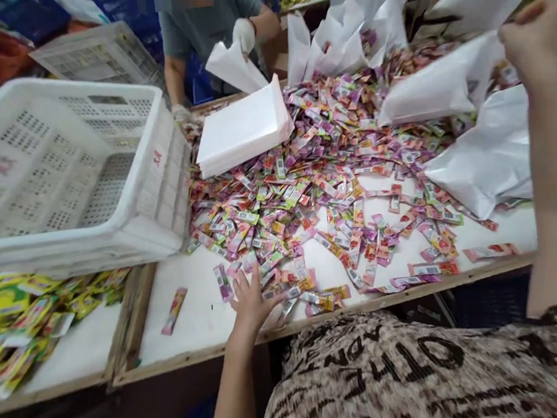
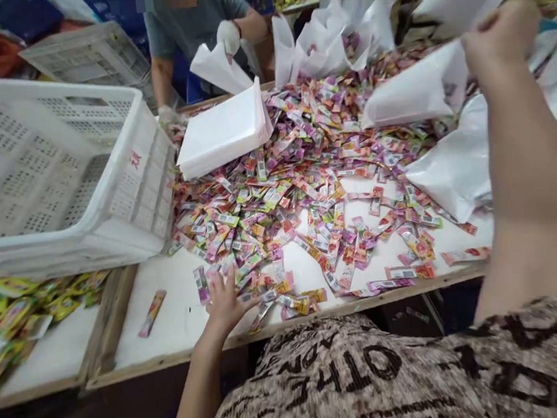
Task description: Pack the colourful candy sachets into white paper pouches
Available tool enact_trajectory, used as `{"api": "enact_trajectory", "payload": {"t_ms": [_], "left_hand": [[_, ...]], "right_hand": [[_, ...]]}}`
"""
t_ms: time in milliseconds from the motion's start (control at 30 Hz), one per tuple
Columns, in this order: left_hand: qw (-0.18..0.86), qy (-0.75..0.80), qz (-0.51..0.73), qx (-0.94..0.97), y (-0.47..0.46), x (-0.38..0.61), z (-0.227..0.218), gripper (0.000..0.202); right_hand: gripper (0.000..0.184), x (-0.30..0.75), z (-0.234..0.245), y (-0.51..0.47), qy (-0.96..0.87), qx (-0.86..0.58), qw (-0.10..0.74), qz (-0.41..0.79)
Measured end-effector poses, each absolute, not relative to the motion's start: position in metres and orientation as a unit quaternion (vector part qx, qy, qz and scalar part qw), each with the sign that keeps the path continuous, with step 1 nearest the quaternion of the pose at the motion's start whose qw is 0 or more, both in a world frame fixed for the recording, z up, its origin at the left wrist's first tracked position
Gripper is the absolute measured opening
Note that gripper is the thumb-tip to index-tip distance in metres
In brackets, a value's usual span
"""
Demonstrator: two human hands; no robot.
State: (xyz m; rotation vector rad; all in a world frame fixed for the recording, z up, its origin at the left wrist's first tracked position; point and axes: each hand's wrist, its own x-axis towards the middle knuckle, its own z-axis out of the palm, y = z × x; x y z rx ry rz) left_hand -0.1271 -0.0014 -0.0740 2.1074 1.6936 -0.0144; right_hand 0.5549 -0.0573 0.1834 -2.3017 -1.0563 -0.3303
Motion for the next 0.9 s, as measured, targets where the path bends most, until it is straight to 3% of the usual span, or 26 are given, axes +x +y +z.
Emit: {"api": "enact_trajectory", "payload": {"t_ms": [67, 133, 200, 300, 367, 467, 533, 633, 733, 800, 900], "left_hand": [[0.192, 0.662, -0.046, 0.723, -0.002, -0.134, -0.087, 0.133], [0.194, 0.687, -0.047, 0.699, 0.002, -0.134, -0.097, 0.14], [0.195, 0.691, -0.018, 0.695, 0.009, -0.125, -0.102, 0.143], [0.188, 0.66, 0.041, 0.726, 0.025, -0.089, -0.105, 0.137], [0.197, 0.599, 0.058, 0.774, 0.036, -0.055, -0.101, 0.123], [0.236, 0.48, 0.052, 0.843, 0.048, -0.015, -0.087, 0.101], [0.281, 0.433, 0.039, 0.855, 0.056, -0.006, -0.075, 0.095], [0.404, 0.38, 0.051, 0.83, 0.07, -0.019, -0.056, 0.087], [0.523, 0.349, 0.099, 0.771, 0.091, -0.039, -0.041, 0.063], [0.514, 0.406, 0.163, 0.738, 0.112, -0.047, -0.033, 0.046], [0.341, 0.559, 0.296, 0.696, 0.152, -0.057, -0.027, 0.039]], "right_hand": [[0.08, 0.518, 0.111, -0.075, -0.402, -0.847, 0.324, -0.127], [0.093, 0.447, 0.028, -0.095, -0.553, -0.792, 0.258, -0.027], [0.118, 0.369, -0.047, -0.114, -0.653, -0.736, 0.17, 0.051], [0.116, 0.279, -0.114, -0.117, -0.683, -0.718, 0.126, 0.054], [0.106, 0.246, -0.122, -0.089, -0.694, -0.707, 0.137, 0.011], [0.087, 0.225, -0.098, -0.01, -0.726, -0.673, 0.13, -0.058], [0.089, 0.223, -0.074, 0.052, -0.745, -0.652, 0.113, -0.084], [0.1, 0.232, -0.046, 0.135, -0.748, -0.657, 0.089, -0.041], [0.081, 0.239, -0.036, 0.186, -0.725, -0.682, 0.092, 0.03], [0.062, 0.238, -0.036, 0.194, -0.715, -0.69, 0.105, 0.041], [0.05, 0.238, -0.037, 0.171, -0.724, -0.675, 0.132, 0.063]]}}
